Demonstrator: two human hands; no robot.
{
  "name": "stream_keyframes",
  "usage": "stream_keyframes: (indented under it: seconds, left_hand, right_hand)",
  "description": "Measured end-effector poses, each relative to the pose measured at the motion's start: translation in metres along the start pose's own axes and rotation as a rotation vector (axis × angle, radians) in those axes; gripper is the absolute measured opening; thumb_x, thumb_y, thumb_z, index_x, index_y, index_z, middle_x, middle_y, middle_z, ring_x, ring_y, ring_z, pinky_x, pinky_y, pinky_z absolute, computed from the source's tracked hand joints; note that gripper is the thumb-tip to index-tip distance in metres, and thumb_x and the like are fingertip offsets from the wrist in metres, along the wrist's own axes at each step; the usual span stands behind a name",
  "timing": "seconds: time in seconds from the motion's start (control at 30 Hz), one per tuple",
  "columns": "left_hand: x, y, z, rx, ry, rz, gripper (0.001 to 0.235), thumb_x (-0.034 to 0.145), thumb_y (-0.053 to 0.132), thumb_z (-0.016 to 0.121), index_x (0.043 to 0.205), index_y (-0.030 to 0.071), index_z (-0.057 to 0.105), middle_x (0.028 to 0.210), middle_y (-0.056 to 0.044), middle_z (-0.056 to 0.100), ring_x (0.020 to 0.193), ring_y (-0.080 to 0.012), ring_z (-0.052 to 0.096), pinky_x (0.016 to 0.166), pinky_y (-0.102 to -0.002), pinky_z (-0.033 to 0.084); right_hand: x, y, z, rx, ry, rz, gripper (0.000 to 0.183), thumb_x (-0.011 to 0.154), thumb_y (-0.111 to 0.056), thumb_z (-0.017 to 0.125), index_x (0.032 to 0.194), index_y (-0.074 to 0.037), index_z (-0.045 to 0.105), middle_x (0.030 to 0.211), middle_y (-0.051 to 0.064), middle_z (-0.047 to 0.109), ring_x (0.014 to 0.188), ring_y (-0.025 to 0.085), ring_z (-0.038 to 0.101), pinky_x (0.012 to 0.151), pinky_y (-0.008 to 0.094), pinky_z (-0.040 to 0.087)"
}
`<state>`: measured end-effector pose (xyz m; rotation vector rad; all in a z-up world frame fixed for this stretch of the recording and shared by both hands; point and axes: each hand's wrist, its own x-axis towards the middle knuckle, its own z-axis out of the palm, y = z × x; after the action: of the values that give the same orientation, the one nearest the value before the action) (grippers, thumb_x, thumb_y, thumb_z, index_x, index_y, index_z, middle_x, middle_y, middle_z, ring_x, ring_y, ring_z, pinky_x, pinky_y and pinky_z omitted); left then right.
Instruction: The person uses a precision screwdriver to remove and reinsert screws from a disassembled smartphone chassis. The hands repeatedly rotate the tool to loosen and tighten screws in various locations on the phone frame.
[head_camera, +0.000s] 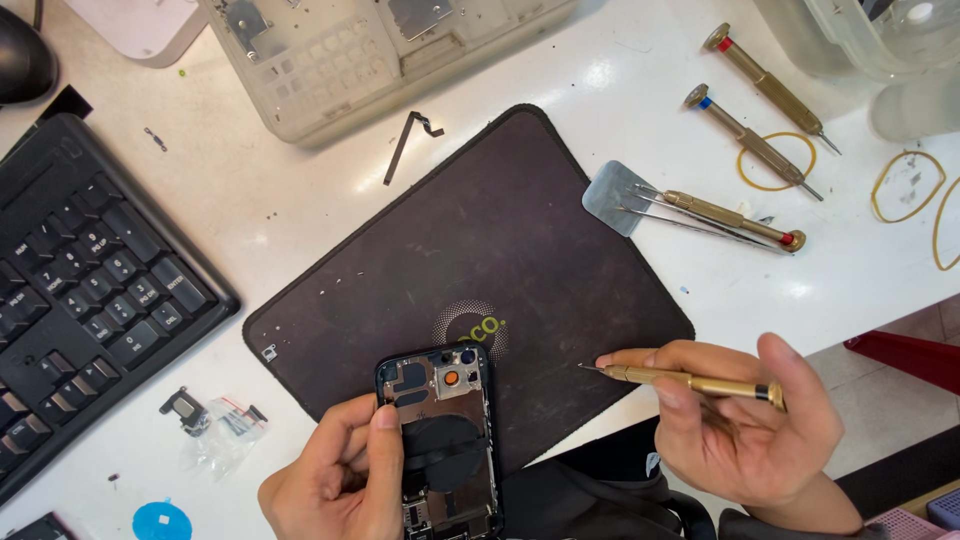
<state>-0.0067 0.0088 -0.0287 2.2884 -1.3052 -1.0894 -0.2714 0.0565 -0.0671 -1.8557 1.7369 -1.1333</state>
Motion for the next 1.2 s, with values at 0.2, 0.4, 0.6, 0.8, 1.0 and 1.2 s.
stream_keyframes:
  seconds: [0.2, 0.4, 0.6, 0.8, 1.0, 1.2]
  left_hand:
    - [-0.008, 0.009, 0.004, -0.11, 0.031, 0.158, 0.017, 0.089, 0.0, 0.068, 0.103, -0.004, 0.077, 0.073, -0.009, 0.08, 0.064, -0.0046, 0.075, 0.058, -0.019, 0.057]
    - [-0.015, 0.012, -0.011, -0.048, -0.004, 0.32, 0.039, 0.085, 0.003, 0.071, 0.123, -0.004, 0.068, 0.089, -0.011, 0.078, 0.069, -0.0097, 0.077, 0.054, -0.022, 0.061]
    - [-0.032, 0.01, -0.023, 0.161, 0.045, 0.518, 0.052, 0.082, 0.012, 0.081, 0.127, -0.008, 0.064, 0.1, -0.016, 0.072, 0.076, -0.0171, 0.07, 0.06, -0.028, 0.059]
    - [-0.039, 0.0, -0.034, 0.12, 0.107, 0.736, 0.039, 0.079, 0.012, 0.085, 0.112, -0.003, 0.069, 0.104, -0.016, 0.07, 0.091, -0.0238, 0.071, 0.071, -0.03, 0.059]
    - [-0.028, -0.005, -0.027, -0.066, 0.014, 0.805, 0.027, 0.072, 0.008, 0.09, 0.092, 0.002, 0.073, 0.088, -0.007, 0.069, 0.08, -0.0196, 0.068, 0.064, -0.029, 0.053]
    - [-0.019, -0.009, -0.023, -0.105, 0.038, 0.721, 0.021, 0.073, 0.005, 0.089, 0.089, 0.005, 0.075, 0.085, -0.004, 0.07, 0.075, -0.0156, 0.068, 0.06, -0.027, 0.053]
  right_hand:
    - [0.014, -0.012, 0.001, 0.187, 0.044, 0.205, 0.054, 0.101, 0.002, 0.053, 0.143, 0.01, 0.021, 0.088, 0.024, 0.07, 0.074, 0.023, 0.076, 0.07, 0.03, 0.065]
    - [0.033, -0.035, 0.008, 0.292, 0.034, 0.231, 0.054, 0.101, 0.004, 0.053, 0.143, 0.011, 0.02, 0.089, 0.023, 0.068, 0.073, 0.024, 0.075, 0.073, 0.032, 0.066]
    - [0.032, -0.055, 0.022, 0.402, 0.023, 0.258, 0.052, 0.1, 0.003, 0.052, 0.143, 0.01, 0.024, 0.09, 0.021, 0.067, 0.074, 0.024, 0.075, 0.076, 0.036, 0.066]
    - [0.017, -0.071, 0.042, 0.595, 0.049, 0.31, 0.052, 0.102, 0.0, 0.056, 0.146, 0.008, 0.03, 0.092, 0.017, 0.068, 0.072, 0.021, 0.077, 0.071, 0.032, 0.065]
    - [0.012, -0.075, 0.054, 0.594, 0.0, 0.225, 0.053, 0.101, 0.001, 0.059, 0.146, 0.008, 0.031, 0.092, 0.018, 0.07, 0.079, 0.023, 0.078, 0.076, 0.033, 0.065]
    - [0.017, -0.077, 0.06, 0.618, -0.059, 0.183, 0.057, 0.1, 0.0, 0.061, 0.147, 0.007, 0.03, 0.094, 0.018, 0.071, 0.082, 0.022, 0.079, 0.079, 0.034, 0.066]
